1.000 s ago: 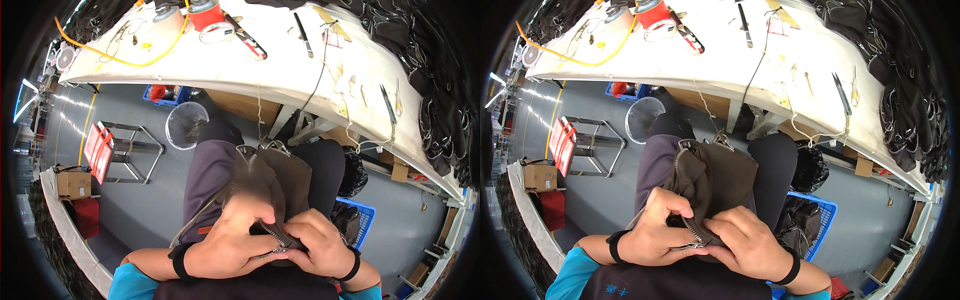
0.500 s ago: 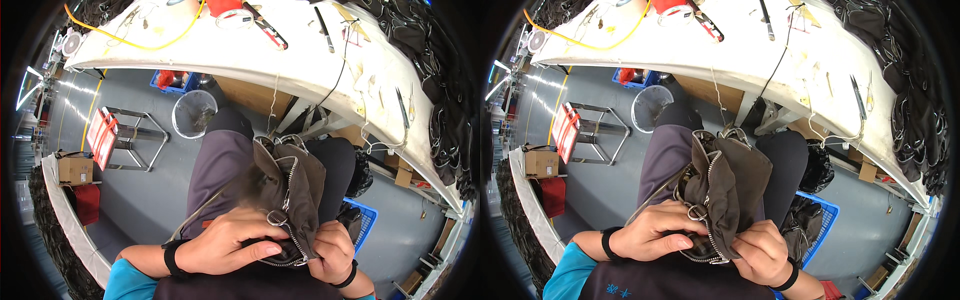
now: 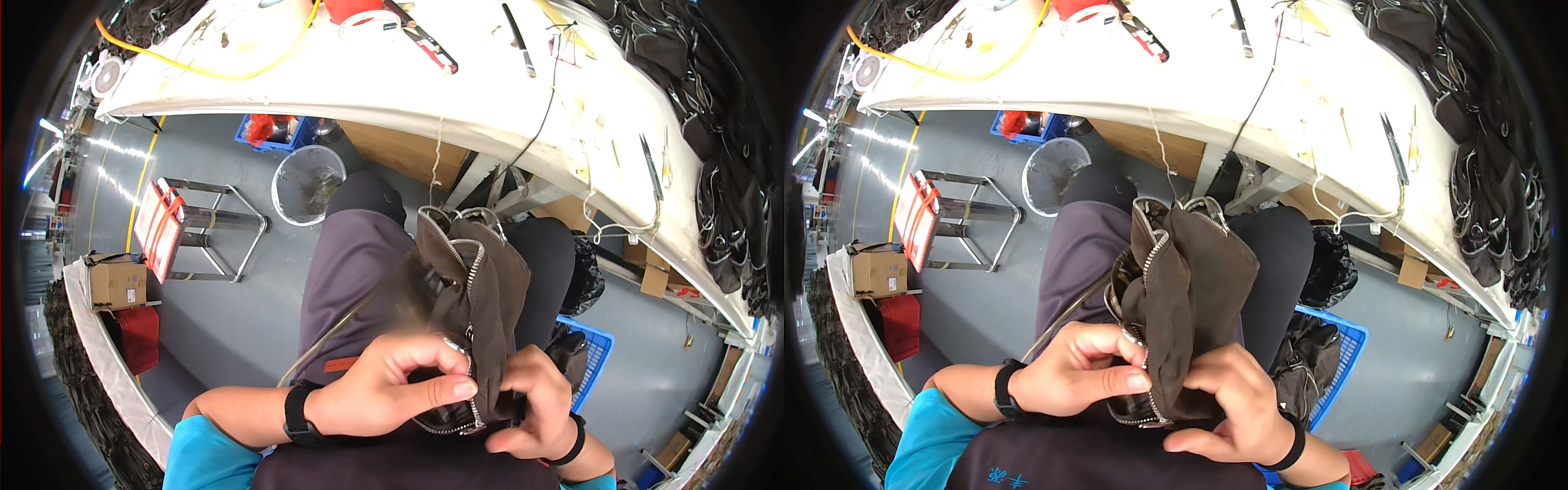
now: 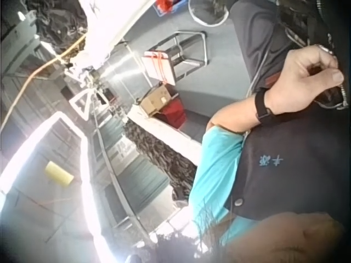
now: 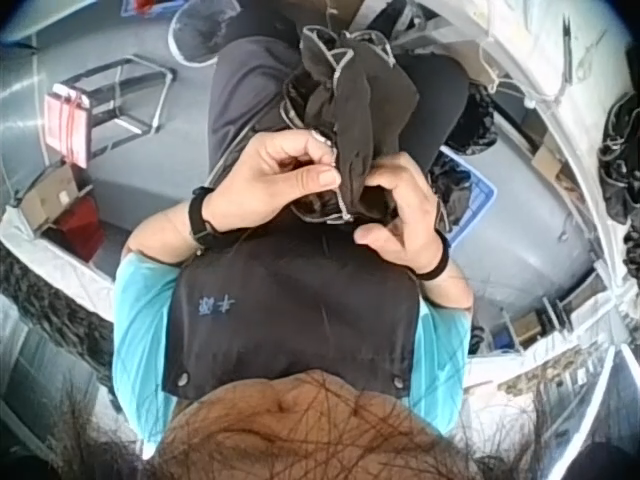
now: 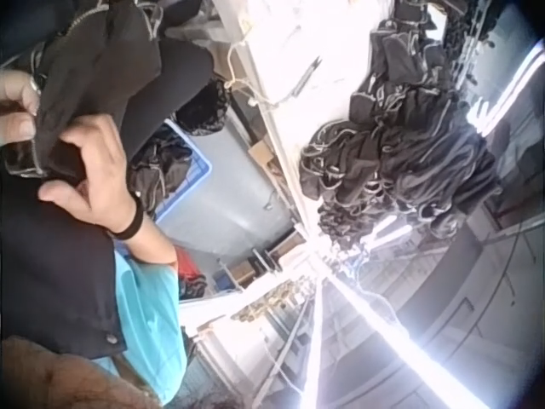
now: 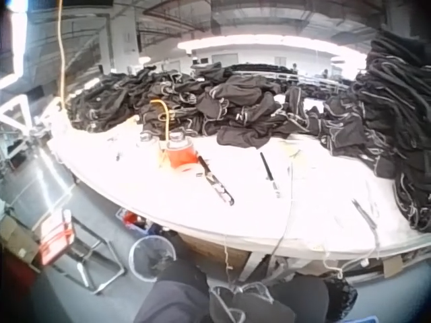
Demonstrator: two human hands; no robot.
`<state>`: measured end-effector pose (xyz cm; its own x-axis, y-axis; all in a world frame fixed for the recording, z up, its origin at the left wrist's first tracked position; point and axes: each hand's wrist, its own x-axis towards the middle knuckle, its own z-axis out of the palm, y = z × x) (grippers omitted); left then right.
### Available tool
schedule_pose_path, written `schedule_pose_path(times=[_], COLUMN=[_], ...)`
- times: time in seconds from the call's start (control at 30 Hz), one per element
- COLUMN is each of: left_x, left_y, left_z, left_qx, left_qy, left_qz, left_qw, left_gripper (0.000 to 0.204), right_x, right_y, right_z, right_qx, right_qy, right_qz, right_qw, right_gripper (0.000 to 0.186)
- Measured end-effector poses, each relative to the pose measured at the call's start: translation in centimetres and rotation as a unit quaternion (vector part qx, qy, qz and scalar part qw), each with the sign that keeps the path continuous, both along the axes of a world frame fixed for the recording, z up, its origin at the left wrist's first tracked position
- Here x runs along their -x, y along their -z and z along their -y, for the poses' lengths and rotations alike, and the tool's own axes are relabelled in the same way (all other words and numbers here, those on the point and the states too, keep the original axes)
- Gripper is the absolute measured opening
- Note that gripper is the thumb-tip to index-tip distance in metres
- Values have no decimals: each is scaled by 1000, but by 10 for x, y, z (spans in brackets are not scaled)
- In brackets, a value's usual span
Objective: Finishing a leather bag by inspecting the zippers and trimming excess threads with scissors.
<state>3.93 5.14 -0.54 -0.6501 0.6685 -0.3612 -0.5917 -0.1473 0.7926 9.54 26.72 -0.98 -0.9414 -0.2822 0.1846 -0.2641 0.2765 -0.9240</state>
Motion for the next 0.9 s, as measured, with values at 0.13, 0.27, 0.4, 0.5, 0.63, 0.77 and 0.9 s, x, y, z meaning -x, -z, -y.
schedule_pose_path(times=[0.13,0.27,0.4,0.5,0.63,0.77,0.9], left_x=[6,7,5,-2,-1,7,13], left_y=[-3,-4,1,-5,-6,-15,-38], left_z=[-2,0,1,-1,-2,4,-5], left_qx=[22,18,-30,-40,-15,174,253], left_qy=[14,22,33,-5,-12,2,-57], left_qz=[-202,-206,-207,-57,-62,-422,-685], left_qw=[979,978,977,998,998,890,681], left_gripper=[11,10,6,8,11,26,13], right_x=[7,13,4,-5,-7,-6,-8], right_y=[-1,-8,-6,-8,-5,-7,-9], right_z=[6,15,17,24,24,26,27], right_qx=[154,170,250,293,314,312,304], right_qy=[5,-24,-18,26,52,61,56], right_qz=[156,184,241,237,248,245,263], right_qw=[976,968,937,926,915,916,914], right_gripper=[43,27,19,19,20,20,23])
